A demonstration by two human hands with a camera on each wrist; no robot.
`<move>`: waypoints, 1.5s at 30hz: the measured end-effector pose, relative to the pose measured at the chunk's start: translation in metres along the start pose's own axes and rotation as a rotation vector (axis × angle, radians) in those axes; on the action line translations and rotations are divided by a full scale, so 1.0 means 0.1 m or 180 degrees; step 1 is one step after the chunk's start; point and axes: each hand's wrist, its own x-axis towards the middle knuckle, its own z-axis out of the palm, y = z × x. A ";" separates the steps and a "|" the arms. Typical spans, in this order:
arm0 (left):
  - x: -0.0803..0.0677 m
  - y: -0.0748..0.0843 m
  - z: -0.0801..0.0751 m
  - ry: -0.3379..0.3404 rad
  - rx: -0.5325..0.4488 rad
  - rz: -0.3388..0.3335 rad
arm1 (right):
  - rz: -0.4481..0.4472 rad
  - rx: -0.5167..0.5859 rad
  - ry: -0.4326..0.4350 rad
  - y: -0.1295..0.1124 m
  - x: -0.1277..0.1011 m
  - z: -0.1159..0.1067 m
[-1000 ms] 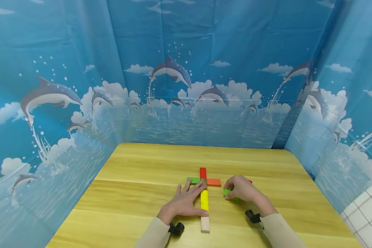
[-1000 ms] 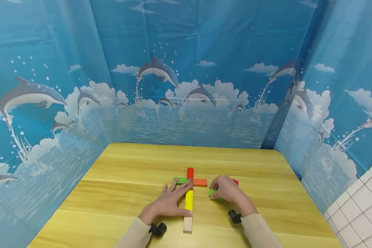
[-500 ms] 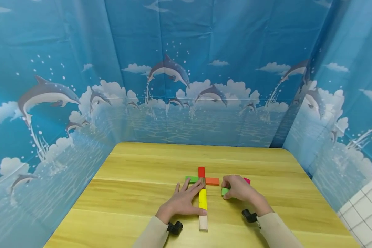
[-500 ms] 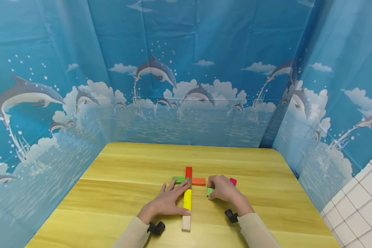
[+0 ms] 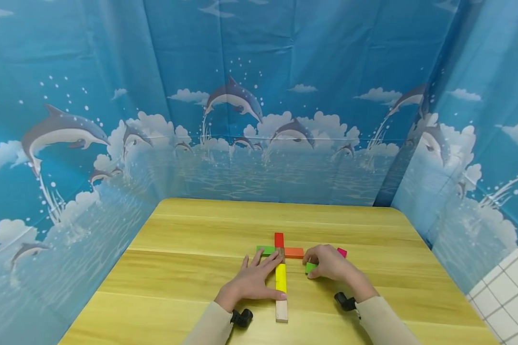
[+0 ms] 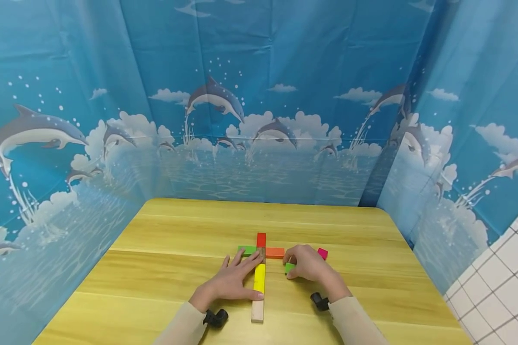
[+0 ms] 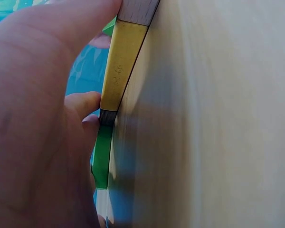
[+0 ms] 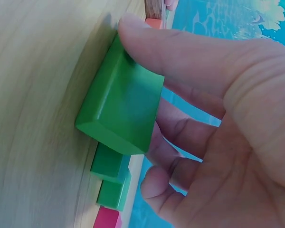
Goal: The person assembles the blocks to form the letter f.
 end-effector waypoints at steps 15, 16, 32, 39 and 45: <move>-0.02 -0.02 -0.02 -0.0040 0.0026 -0.0001 | -0.0208 0.0087 -0.0146 -0.04 -0.01 -0.01; -0.02 -0.01 -0.02 -0.0039 0.0021 -0.0002 | -0.0219 0.0091 -0.0132 -0.04 -0.01 -0.01; -0.06 -0.04 0.01 -0.0034 -0.0052 -0.0008 | 0.0033 0.0168 0.0283 -0.09 -0.03 -0.06; -0.02 -0.01 -0.01 0.0000 -0.0044 0.0001 | 0.0035 0.0355 0.0518 -0.10 0.08 -0.19; 0.00 0.03 -0.03 -0.0017 -0.0019 -0.0002 | 0.0037 0.0674 0.0850 -0.06 0.19 -0.21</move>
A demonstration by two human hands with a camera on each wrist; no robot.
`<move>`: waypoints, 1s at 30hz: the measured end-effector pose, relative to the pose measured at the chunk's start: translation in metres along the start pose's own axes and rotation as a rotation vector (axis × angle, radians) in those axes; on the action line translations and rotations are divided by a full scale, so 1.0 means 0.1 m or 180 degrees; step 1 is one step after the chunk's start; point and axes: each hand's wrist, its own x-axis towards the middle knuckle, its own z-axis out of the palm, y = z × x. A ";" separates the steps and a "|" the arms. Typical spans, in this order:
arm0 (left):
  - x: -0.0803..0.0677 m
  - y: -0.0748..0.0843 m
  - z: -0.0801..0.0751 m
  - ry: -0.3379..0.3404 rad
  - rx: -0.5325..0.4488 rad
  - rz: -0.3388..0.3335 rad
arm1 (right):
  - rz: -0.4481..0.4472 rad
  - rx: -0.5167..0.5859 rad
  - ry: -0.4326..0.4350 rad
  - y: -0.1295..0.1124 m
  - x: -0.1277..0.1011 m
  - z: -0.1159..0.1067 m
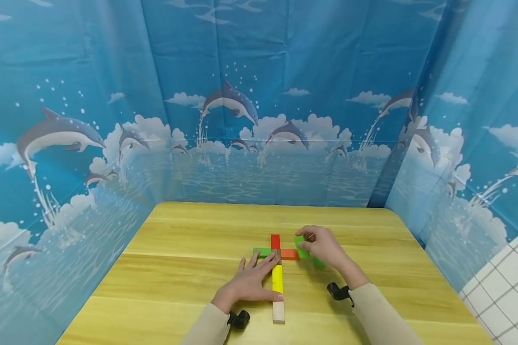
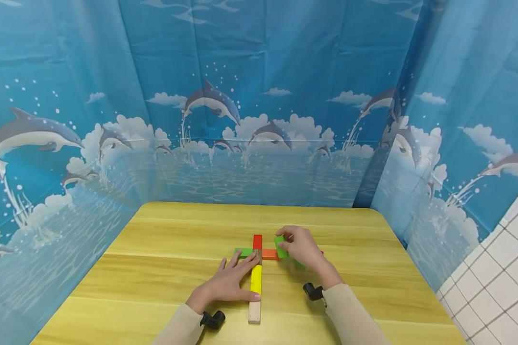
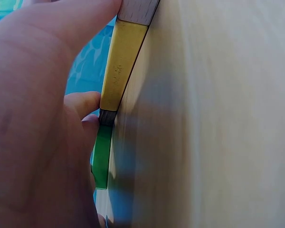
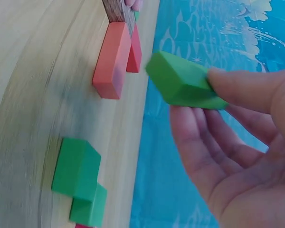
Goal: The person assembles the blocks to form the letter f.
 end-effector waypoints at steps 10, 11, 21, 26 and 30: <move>-0.03 -0.01 0.04 -0.0054 -0.0003 -0.0054 | -0.0064 0.0179 0.0432 0.08 0.23 0.17; -0.04 -0.01 0.05 -0.0054 -0.0009 -0.0059 | -0.0049 0.0198 0.0467 0.09 0.26 0.19; -0.03 0.00 0.10 -0.0049 -0.0028 0.0004 | 0.0040 0.0337 0.0674 0.23 0.51 0.29; -0.01 0.00 0.10 -0.0001 -0.0037 0.0012 | 0.0105 0.0381 0.0702 0.32 0.64 0.32; -0.01 0.00 0.10 0.0027 -0.0036 0.0005 | 0.0202 0.0513 0.0709 0.36 0.72 0.35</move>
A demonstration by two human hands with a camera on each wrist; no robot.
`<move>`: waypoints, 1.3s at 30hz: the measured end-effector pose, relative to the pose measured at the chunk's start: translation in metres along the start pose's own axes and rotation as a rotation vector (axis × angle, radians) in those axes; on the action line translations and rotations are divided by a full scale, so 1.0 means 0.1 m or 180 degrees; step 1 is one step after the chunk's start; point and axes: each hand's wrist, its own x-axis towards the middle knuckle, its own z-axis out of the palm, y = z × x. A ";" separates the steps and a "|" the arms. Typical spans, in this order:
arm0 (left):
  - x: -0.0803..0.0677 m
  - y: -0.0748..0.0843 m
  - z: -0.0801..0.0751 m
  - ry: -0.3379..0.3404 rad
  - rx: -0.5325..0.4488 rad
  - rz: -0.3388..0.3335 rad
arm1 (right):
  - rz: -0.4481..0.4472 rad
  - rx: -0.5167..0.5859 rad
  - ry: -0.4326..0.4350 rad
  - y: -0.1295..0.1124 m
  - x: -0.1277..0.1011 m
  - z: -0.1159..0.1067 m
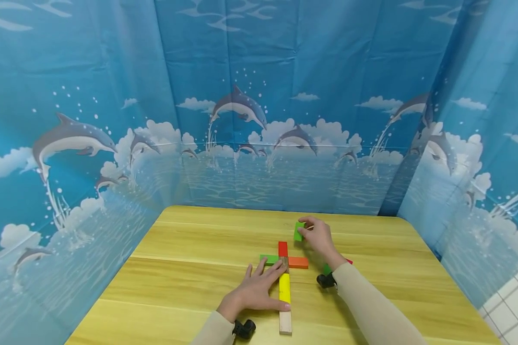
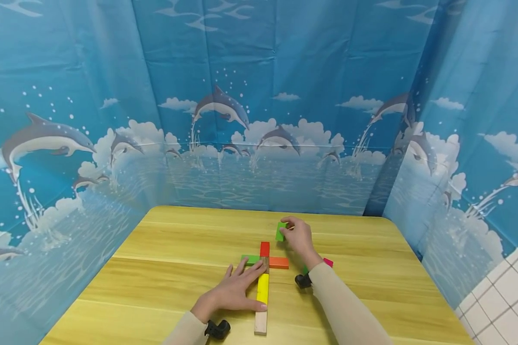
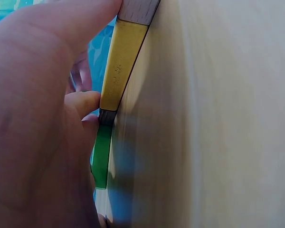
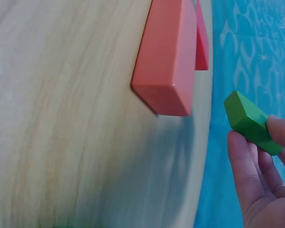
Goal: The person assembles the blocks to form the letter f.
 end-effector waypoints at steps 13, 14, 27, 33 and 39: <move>-0.01 0.00 -0.01 -0.0015 0.0015 -0.0020 | 0.0437 0.0311 0.0034 0.09 0.13 0.13; -0.01 0.00 -0.01 -0.0015 0.0012 -0.0020 | 0.0481 0.0320 0.0027 0.11 0.14 0.14; -0.02 0.00 0.01 0.0007 -0.0013 -0.0010 | 0.0670 0.0122 -0.0152 0.14 0.20 0.29; -0.01 0.00 0.02 0.0002 -0.0037 0.0009 | 0.0609 -0.0106 -0.0272 0.09 0.21 0.34; 0.00 -0.01 0.02 -0.0003 0.0032 -0.0015 | 0.0664 -0.0147 -0.0295 0.05 0.22 0.38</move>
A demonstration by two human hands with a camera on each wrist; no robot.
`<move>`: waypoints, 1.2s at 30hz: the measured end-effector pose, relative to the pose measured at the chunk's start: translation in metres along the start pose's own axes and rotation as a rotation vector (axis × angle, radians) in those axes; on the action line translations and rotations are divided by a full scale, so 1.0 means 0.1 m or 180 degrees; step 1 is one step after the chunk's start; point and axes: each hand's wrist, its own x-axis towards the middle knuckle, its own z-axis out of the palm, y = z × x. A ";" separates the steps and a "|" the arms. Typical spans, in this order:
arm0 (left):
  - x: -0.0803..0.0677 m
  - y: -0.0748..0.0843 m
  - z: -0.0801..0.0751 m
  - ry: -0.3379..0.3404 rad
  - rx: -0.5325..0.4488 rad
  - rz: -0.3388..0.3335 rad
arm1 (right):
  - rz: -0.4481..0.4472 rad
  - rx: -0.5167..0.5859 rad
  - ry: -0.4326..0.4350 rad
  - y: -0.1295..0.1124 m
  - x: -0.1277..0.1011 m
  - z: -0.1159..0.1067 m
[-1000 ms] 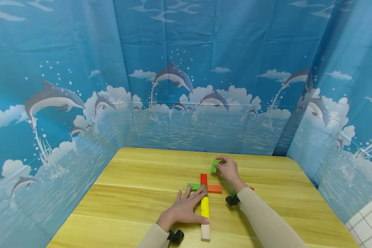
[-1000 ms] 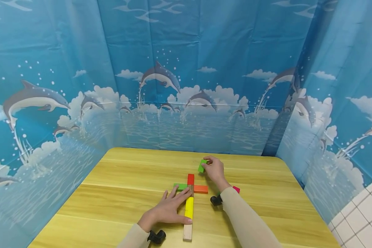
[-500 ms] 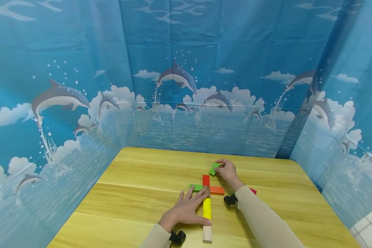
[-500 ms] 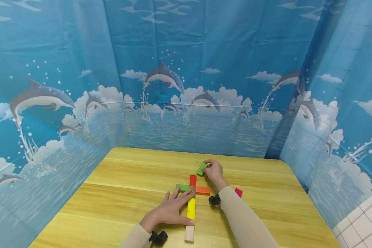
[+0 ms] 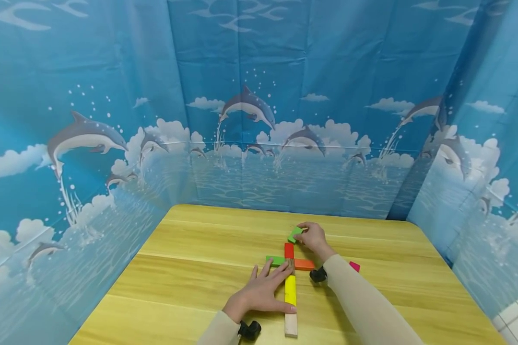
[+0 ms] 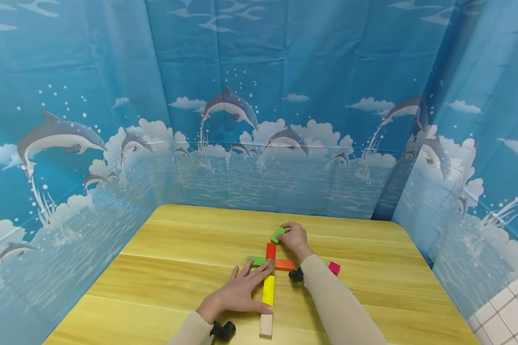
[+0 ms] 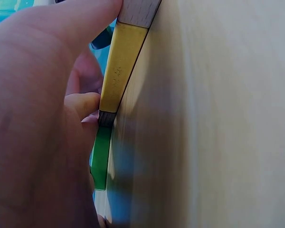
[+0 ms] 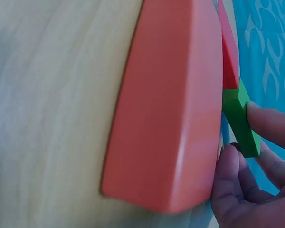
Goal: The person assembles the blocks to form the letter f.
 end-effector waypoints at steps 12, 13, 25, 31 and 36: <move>0.01 0.00 -0.02 -0.0021 0.0024 -0.0015 | -0.0036 -0.0231 -0.0051 -0.01 0.09 0.05; 0.01 0.01 -0.02 -0.0019 0.0018 -0.0012 | -0.0030 -0.0222 -0.0065 -0.01 0.09 0.05; 0.00 0.01 -0.03 -0.0020 -0.0022 -0.0009 | -0.0088 -0.0254 -0.0149 -0.09 0.02 0.00; -0.01 0.01 -0.02 -0.0028 0.0000 -0.0013 | -0.0067 -0.0245 -0.0146 -0.05 0.02 0.01; -0.01 0.02 -0.02 -0.0013 0.0030 -0.0020 | -0.0067 -0.0246 -0.0122 -0.04 -0.01 0.00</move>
